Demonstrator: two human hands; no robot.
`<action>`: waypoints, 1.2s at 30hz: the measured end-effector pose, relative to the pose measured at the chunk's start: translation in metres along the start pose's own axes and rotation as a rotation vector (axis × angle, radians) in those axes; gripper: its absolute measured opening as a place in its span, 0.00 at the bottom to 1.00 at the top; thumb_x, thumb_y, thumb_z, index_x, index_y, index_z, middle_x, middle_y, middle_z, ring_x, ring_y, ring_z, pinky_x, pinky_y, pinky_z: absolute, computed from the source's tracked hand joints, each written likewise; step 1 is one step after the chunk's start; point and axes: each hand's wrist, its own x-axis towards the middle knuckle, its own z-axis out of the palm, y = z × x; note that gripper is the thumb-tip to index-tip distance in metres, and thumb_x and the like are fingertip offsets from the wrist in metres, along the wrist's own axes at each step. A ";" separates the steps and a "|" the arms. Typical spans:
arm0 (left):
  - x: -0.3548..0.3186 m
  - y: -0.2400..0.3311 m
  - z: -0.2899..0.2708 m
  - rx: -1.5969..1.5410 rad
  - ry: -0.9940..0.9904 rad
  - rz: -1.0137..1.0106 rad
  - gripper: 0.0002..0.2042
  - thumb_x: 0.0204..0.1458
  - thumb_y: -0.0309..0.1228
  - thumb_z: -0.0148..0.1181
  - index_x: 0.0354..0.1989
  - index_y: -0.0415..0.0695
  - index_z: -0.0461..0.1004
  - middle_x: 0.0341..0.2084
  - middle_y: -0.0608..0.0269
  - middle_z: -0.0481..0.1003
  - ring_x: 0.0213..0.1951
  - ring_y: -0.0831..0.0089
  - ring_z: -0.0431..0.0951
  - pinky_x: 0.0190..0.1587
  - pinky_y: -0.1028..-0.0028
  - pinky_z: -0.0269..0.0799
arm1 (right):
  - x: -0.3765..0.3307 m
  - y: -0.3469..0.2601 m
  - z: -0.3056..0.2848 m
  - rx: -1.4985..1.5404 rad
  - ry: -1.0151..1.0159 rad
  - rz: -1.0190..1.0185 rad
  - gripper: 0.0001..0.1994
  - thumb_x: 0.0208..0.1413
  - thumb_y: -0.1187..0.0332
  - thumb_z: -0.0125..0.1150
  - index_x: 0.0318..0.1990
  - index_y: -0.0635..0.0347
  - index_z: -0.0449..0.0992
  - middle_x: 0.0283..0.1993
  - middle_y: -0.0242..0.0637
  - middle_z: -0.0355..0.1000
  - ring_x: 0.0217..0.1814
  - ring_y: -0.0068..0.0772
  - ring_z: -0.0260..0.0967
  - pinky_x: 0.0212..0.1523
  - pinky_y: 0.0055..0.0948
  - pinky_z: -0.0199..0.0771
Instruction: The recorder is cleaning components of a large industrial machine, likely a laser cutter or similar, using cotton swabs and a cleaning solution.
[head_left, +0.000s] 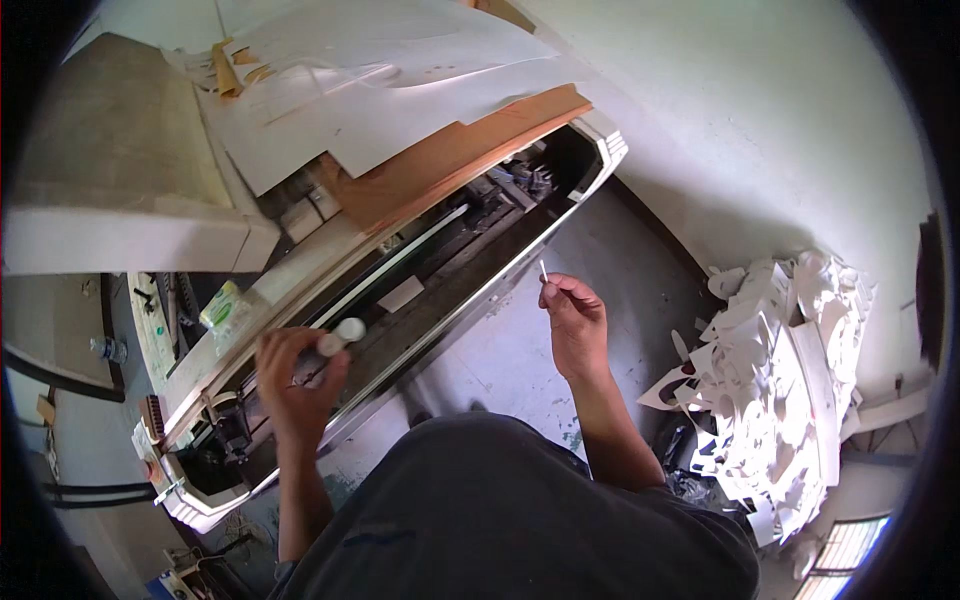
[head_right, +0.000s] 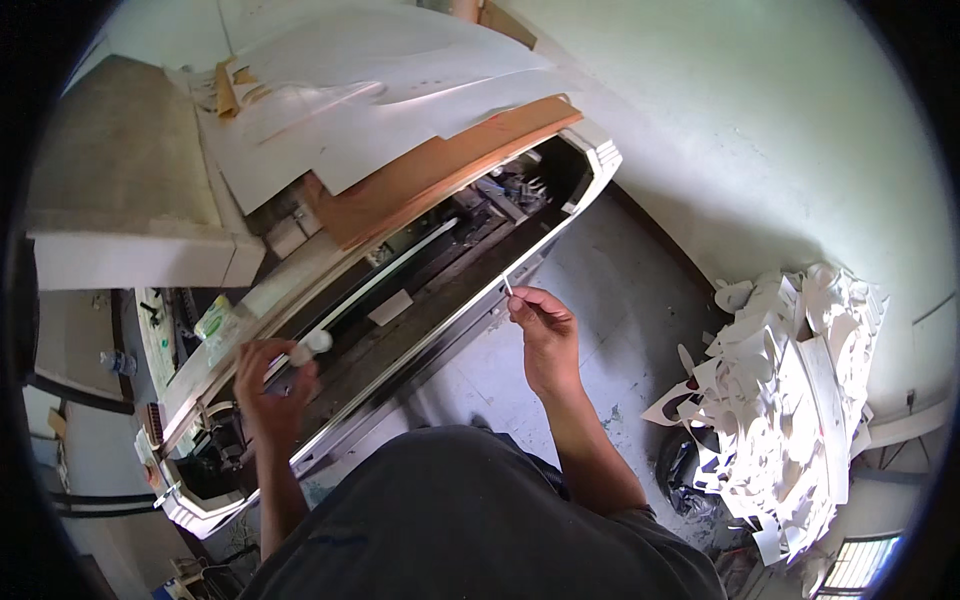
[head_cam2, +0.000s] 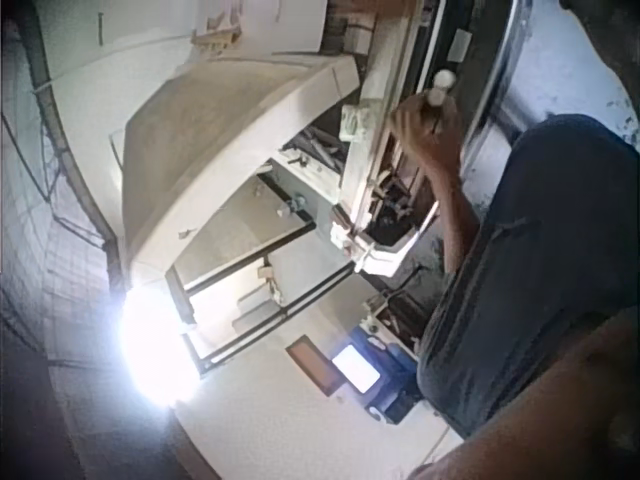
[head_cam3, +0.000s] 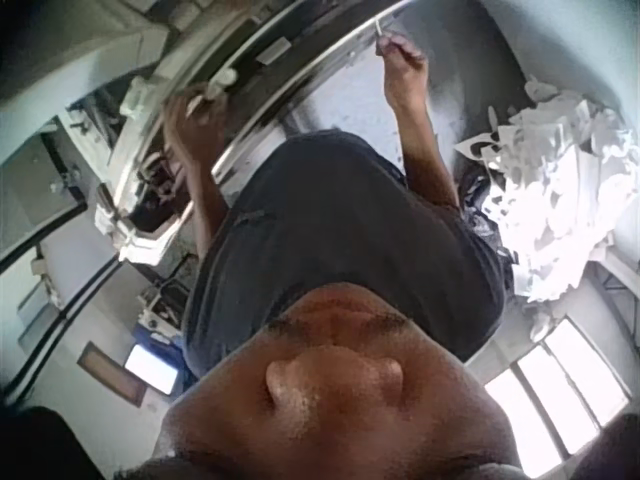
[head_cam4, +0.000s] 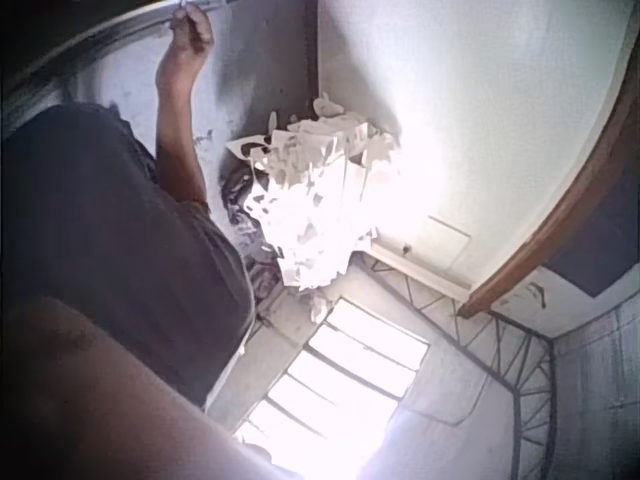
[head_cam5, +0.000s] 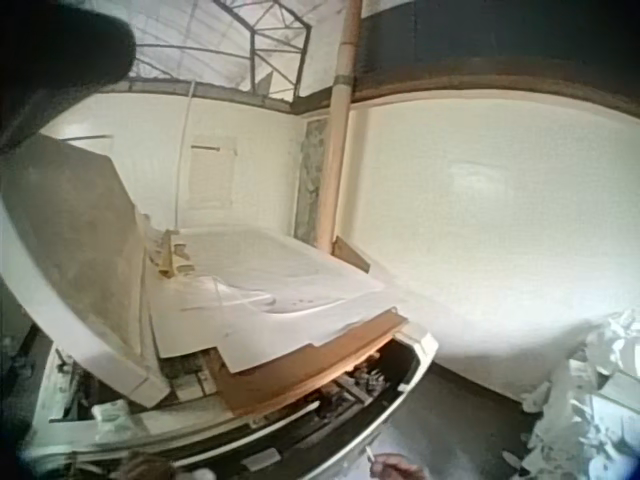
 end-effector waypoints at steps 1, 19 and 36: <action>0.005 0.012 0.019 -0.007 -0.003 0.009 0.16 0.46 0.25 0.80 0.44 0.41 0.84 0.42 0.57 0.83 0.47 0.58 0.81 0.55 0.61 0.75 | 0.001 -0.005 -0.004 -0.030 -0.007 -0.013 0.08 0.70 0.76 0.69 0.53 0.63 0.87 0.46 0.31 0.81 0.47 0.26 0.72 0.53 0.30 0.70; 0.106 0.121 0.185 -0.489 -0.222 0.323 0.16 0.48 0.26 0.80 0.46 0.43 0.85 0.43 0.61 0.85 0.51 0.58 0.80 0.55 0.59 0.76 | 0.045 -0.130 -0.022 -1.051 -0.134 -0.449 0.11 0.56 0.76 0.81 0.46 0.55 0.90 0.44 0.35 0.85 0.50 0.40 0.77 0.57 0.40 0.76; 0.156 0.072 0.218 -0.564 -0.300 0.477 0.15 0.51 0.27 0.80 0.47 0.41 0.87 0.41 0.59 0.86 0.47 0.57 0.82 0.54 0.58 0.76 | 0.083 -0.117 0.010 -1.510 -0.211 -0.613 0.11 0.54 0.74 0.79 0.45 0.54 0.89 0.47 0.36 0.77 0.55 0.44 0.74 0.57 0.44 0.76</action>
